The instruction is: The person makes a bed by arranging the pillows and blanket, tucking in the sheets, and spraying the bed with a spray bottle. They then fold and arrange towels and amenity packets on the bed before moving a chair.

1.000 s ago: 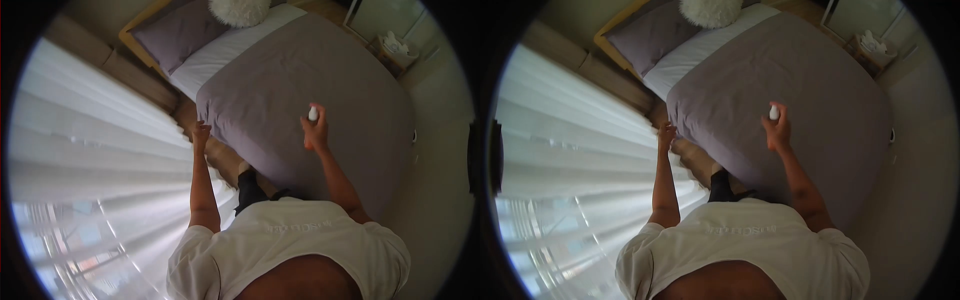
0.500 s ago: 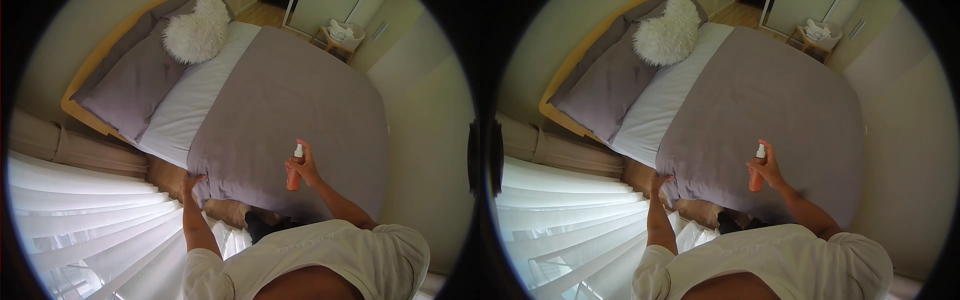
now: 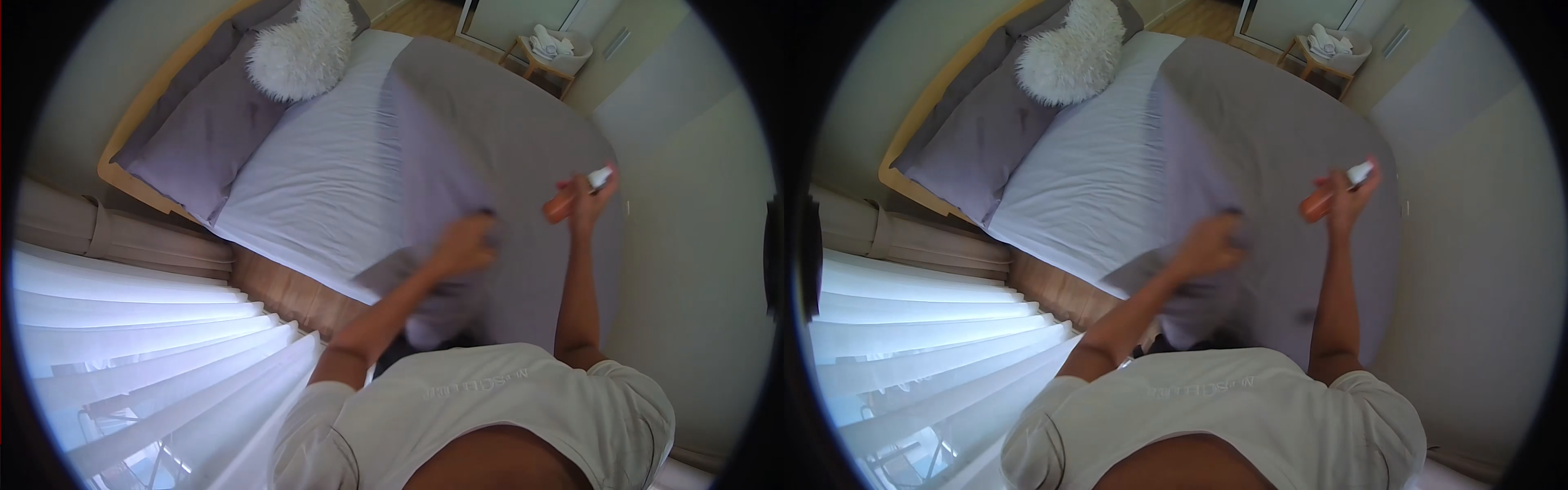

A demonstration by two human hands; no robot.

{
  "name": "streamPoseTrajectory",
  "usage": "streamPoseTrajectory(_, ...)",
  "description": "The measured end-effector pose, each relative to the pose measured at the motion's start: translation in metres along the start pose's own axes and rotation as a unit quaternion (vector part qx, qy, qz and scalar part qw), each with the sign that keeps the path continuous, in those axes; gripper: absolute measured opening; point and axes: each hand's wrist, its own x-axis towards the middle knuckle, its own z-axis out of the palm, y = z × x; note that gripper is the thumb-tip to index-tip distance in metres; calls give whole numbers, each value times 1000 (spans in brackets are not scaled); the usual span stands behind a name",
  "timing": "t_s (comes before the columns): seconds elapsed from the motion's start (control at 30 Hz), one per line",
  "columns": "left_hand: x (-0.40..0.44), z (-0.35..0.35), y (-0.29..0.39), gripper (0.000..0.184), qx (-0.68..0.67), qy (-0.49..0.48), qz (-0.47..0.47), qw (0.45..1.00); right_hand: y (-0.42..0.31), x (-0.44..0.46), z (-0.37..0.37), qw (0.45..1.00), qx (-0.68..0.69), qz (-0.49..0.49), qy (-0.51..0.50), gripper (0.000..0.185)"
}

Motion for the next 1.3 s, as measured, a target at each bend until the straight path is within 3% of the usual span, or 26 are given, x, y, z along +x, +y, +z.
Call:
streamPoseTrajectory(0.03, 16, 46, 15, 40, 14, -162, -30, 986, -15, 25, -18, 997, -50, -52, 19, 60)
streamPoseTrajectory(0.1, 15, 139, 31, 44, 45, -247, 3, 968, -47, 63, -47, 982, -125, -121, 70, 57)
streamPoseTrajectory(0.2, -23, 225, 22, 55, 19, -354, -27, 935, -55, 96, -59, 975, -191, -106, 36, 53)
streamPoseTrajectory(0.27, -63, 254, -9, 62, 29, -412, -51, 909, -27, 108, -45, 919, -300, -258, 11, 50)
streamPoseTrajectory(0.33, -98, 258, -35, 60, 28, -432, -87, 897, -17, 94, -17, 953, -287, -85, -52, 48)
streamPoseTrajectory(0.4, -108, 262, -43, 57, 41, -439, -117, 890, 25, 99, -1, 944, -289, -59, -147, 48)
streamPoseTrajectory(0.43, -112, 264, -43, 55, 50, -446, -149, 881, 34, 98, 8, 945, -286, -57, -149, 48)
streamPoseTrajectory(0.5, -108, 265, -31, 53, 62, -448, -151, 879, 46, 93, 25, 891, -377, -110, -226, 47)
streamPoseTrajectory(0.7, -115, 266, -38, 58, 61, -423, -155, 891, 57, 73, 34, 906, -323, -159, -223, 46)
streamPoseTrajectory(0.9, -121, 262, -34, 65, 33, -421, -158, 893, 53, 9, -20, 900, -310, -6, -307, 47)
streamPoseTrajectory(1.13, -121, 267, -27, 70, 96, -426, -147, 887, 52, -63, -83, 888, -243, 35, -387, 46)
streamPoseTrajectory(1.3, -119, 264, -17, 74, 80, -424, -190, 882, 61, -94, -109, 870, -232, 17, -434, 45)
